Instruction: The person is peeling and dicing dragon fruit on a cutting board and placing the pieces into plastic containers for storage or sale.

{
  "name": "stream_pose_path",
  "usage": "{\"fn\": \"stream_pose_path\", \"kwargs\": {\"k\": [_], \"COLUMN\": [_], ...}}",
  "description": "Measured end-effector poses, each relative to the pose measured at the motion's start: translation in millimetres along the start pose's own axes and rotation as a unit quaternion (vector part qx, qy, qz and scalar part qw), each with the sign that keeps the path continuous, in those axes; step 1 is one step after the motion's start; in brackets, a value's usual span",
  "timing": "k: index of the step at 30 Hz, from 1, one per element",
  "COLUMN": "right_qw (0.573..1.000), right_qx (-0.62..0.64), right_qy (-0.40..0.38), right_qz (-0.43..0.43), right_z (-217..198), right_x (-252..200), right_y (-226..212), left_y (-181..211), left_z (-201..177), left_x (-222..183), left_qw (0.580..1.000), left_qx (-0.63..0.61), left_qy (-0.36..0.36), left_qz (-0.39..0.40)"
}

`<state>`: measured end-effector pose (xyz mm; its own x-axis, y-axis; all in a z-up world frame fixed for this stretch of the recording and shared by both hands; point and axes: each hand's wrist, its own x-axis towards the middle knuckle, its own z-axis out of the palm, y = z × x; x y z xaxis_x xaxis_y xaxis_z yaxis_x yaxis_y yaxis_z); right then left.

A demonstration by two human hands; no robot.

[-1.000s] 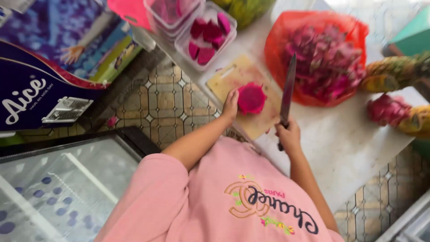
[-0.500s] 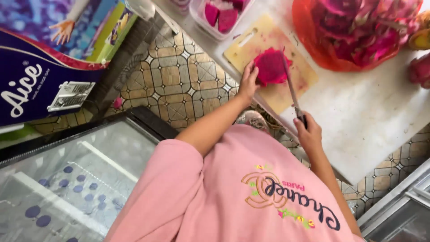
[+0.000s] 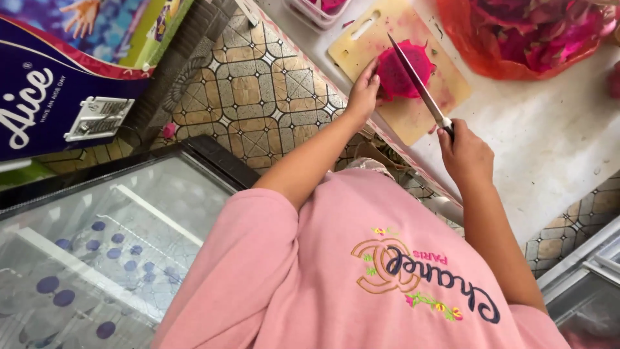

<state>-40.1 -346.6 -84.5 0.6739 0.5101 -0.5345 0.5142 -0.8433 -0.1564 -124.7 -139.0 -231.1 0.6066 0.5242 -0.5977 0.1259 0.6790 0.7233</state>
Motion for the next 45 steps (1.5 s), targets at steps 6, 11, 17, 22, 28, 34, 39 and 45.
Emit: {"fn": "stream_pose_path", "kwargs": {"k": [6,11,17,22,28,34,39,45], "right_qw": [1.0,0.999,0.994,0.996,0.997,0.996,0.998,0.947], "right_qx": [-0.021,-0.042,-0.09,-0.067,-0.003,0.052,-0.024,-0.097], "right_qy": [-0.001,-0.003,0.022,-0.027,-0.02,-0.045,0.061,0.287], "right_qz": [-0.005,-0.008,-0.051,-0.044,-0.069,-0.052,-0.023,-0.103], "right_z": [1.0,17.0,45.0,60.8,93.0,75.6,91.5,145.1], "right_x": [3.7,15.1,41.0,71.6,104.8,106.6,95.9,110.0], "right_y": [8.3,21.1,34.4,28.5,29.9,31.3,38.6,69.6], "left_y": [-2.6,-23.4,-24.6,-0.8,12.5,72.0,59.3,19.8], "left_z": [2.1,-2.1,-3.8,3.1,10.9,40.4,31.5,7.9], "left_x": [8.0,26.9,30.4,14.9,17.8,31.6,45.2,43.0], "left_qw": [0.999,0.998,0.998,0.999,0.995,0.893,0.907,0.925], "left_qx": [0.03,0.021,0.032,0.034,0.073,0.426,0.393,0.367], "left_qy": [0.005,0.008,0.027,0.031,0.062,0.093,0.093,0.089], "left_qz": [0.037,0.064,0.043,0.012,-0.024,-0.115,-0.118,-0.051]}}
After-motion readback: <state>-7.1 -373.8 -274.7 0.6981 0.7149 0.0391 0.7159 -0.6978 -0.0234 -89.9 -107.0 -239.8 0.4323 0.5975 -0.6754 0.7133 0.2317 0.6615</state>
